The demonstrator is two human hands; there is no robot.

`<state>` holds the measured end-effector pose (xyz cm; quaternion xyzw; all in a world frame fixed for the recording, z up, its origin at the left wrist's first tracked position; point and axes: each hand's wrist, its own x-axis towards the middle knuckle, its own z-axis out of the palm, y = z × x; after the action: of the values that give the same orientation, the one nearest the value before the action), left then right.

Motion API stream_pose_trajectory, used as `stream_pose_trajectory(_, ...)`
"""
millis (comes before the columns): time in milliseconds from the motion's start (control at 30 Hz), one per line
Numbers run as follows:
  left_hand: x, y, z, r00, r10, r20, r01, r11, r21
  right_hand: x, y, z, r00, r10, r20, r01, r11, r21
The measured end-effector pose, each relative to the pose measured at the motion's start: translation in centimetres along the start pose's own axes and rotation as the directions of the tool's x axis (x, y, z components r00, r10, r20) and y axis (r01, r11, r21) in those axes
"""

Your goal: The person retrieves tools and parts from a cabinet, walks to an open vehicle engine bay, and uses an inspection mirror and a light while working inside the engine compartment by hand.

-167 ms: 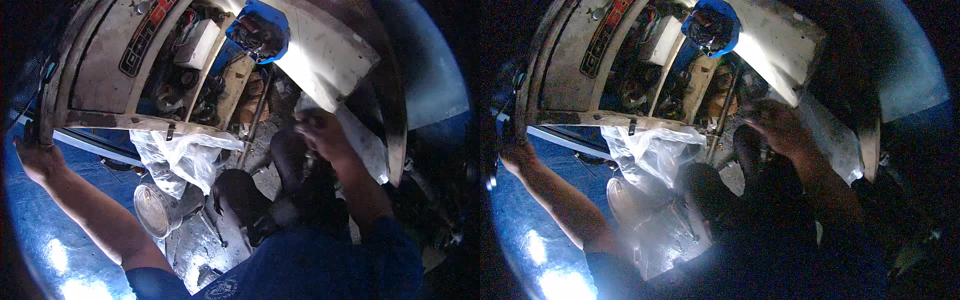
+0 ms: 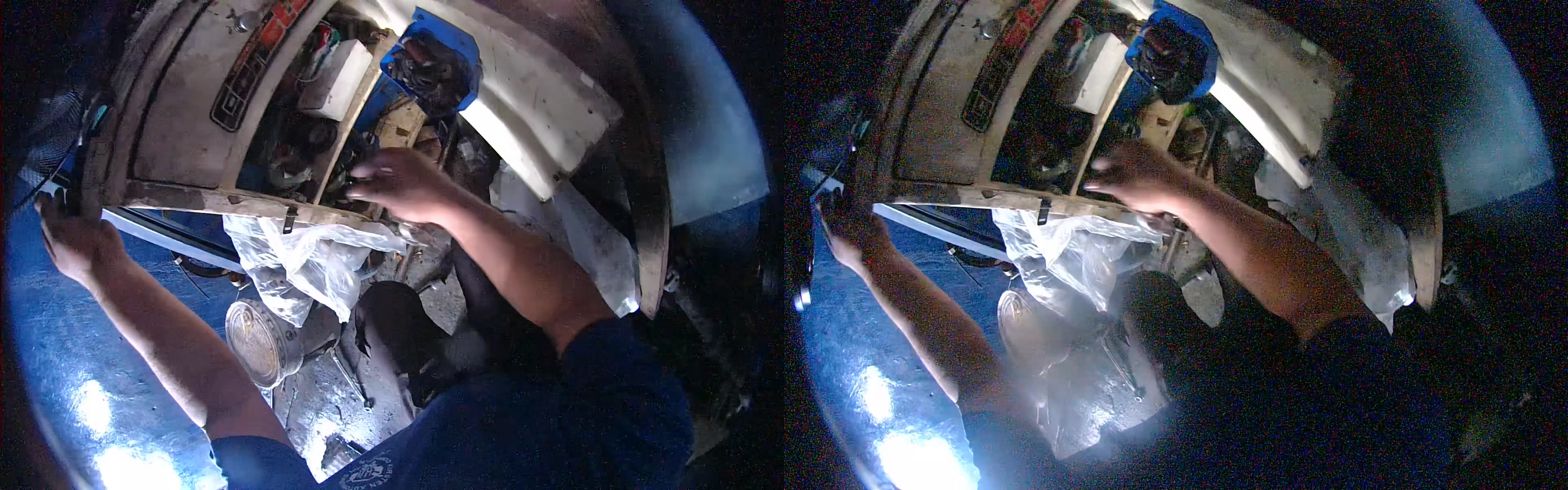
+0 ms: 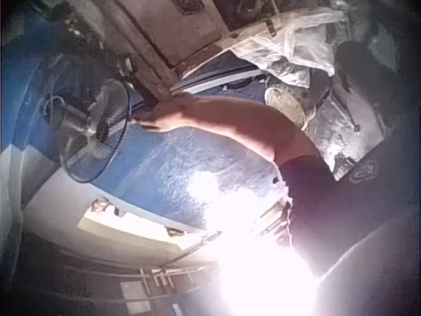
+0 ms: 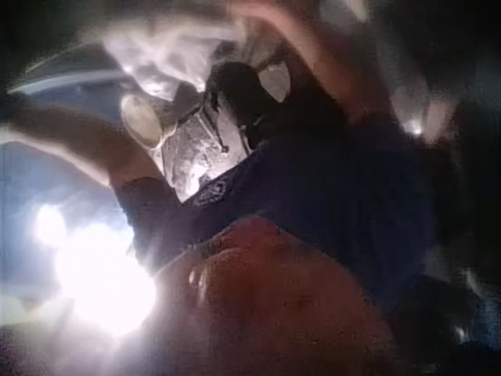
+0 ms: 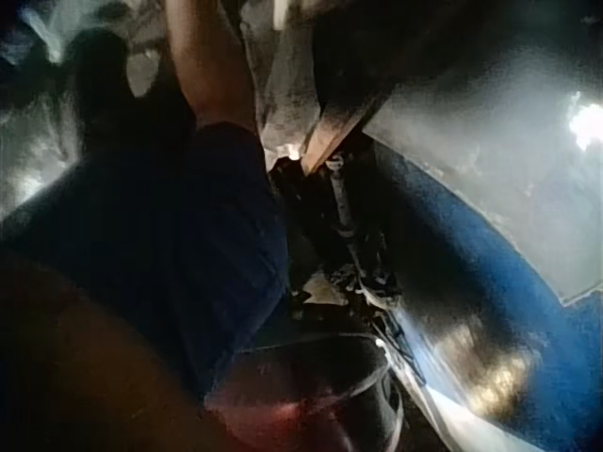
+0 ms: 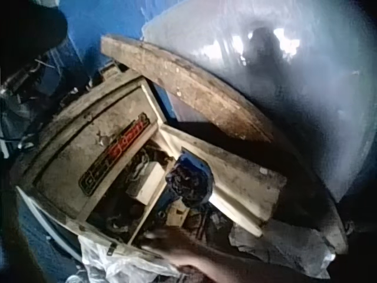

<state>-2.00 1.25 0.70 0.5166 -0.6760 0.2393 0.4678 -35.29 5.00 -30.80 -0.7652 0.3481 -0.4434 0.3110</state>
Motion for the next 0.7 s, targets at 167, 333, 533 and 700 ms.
stream_pose_trajectory(167,-1.6,5.0,2.0,0.9,-0.301,-0.314,0.133,0.877,-0.461,13.8,-2.1,6.0,0.971,0.106,0.215,-0.048,0.965,-0.258)
stream_pose_trajectory(333,-1.9,7.2,2.5,0.895,-0.333,-0.296,0.16,0.86,-0.485,22.1,1.8,14.7,0.917,0.029,0.399,0.25,0.735,-0.63)
stream_pose_trajectory(533,-2.1,6.5,2.5,0.895,-0.384,-0.228,0.168,0.763,-0.624,22.8,0.8,15.0,0.976,-0.2,0.084,0.217,0.871,-0.44)
stream_pose_trajectory(700,-2.0,5.8,2.4,0.863,-0.441,-0.247,0.216,0.763,-0.61,23.3,-1.4,14.3,0.935,-0.338,-0.105,0.283,0.892,-0.354)
